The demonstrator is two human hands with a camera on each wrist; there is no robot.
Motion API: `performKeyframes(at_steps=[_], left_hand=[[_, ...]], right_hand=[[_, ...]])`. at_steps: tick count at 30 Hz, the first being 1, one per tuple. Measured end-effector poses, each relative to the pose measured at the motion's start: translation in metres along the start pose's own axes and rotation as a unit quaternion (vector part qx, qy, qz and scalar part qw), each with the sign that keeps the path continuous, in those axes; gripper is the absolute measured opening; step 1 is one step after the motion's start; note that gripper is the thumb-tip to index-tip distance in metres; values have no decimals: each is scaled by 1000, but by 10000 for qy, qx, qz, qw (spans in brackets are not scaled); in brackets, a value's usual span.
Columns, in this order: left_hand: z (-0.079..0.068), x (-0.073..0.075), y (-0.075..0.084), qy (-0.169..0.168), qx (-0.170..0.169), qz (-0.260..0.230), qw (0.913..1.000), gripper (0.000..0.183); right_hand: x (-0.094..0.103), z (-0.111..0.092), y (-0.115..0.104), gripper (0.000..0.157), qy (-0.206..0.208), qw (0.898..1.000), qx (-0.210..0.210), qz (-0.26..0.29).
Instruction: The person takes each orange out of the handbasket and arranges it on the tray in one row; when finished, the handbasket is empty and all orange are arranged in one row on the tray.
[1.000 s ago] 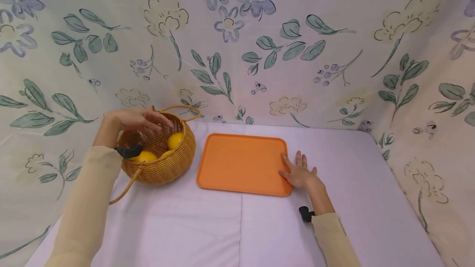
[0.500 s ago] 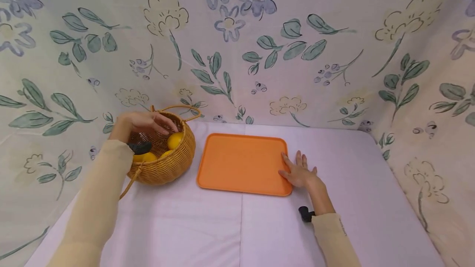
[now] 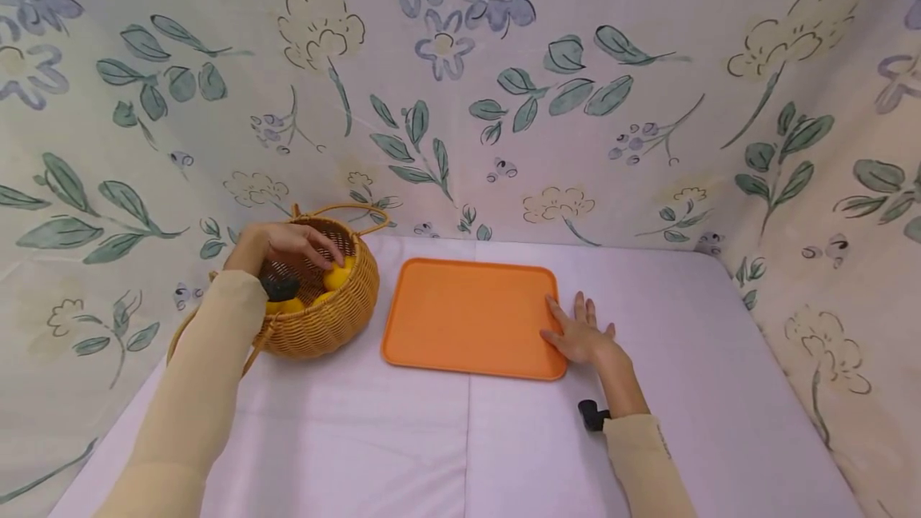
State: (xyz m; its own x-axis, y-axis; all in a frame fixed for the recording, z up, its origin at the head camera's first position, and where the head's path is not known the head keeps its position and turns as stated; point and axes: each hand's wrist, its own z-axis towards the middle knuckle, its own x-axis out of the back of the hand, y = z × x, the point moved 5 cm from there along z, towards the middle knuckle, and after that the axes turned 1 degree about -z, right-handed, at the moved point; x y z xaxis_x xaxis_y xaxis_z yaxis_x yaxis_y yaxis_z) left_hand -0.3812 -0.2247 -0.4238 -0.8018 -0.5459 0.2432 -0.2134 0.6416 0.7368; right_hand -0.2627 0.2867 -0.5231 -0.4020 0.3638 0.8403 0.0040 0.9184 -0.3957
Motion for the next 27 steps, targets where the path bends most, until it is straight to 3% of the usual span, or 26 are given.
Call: performKeyframes(at_steps=[5,13,17,21,27], left_hand=[[-2,2,-4,166,72,-95,9998,21],[4,1,-1,130,-317,180,9992,32],[7,-2,1,-73,-450,193,9988,39],[8,-3,1,-156,-357,2,9992,39],[8,-1,-3,79,-175,-96,9998,24]], right_hand=[[6,-9,-11,88,-16,9999,75,120],[15,-22,-28,80,-78,10000,-24,-26],[10,-17,-20,85,-34,9999,-28,129],[1,-5,-5,93,86,9998,33,163],[-5,6,5,96,194,9997,68,148]])
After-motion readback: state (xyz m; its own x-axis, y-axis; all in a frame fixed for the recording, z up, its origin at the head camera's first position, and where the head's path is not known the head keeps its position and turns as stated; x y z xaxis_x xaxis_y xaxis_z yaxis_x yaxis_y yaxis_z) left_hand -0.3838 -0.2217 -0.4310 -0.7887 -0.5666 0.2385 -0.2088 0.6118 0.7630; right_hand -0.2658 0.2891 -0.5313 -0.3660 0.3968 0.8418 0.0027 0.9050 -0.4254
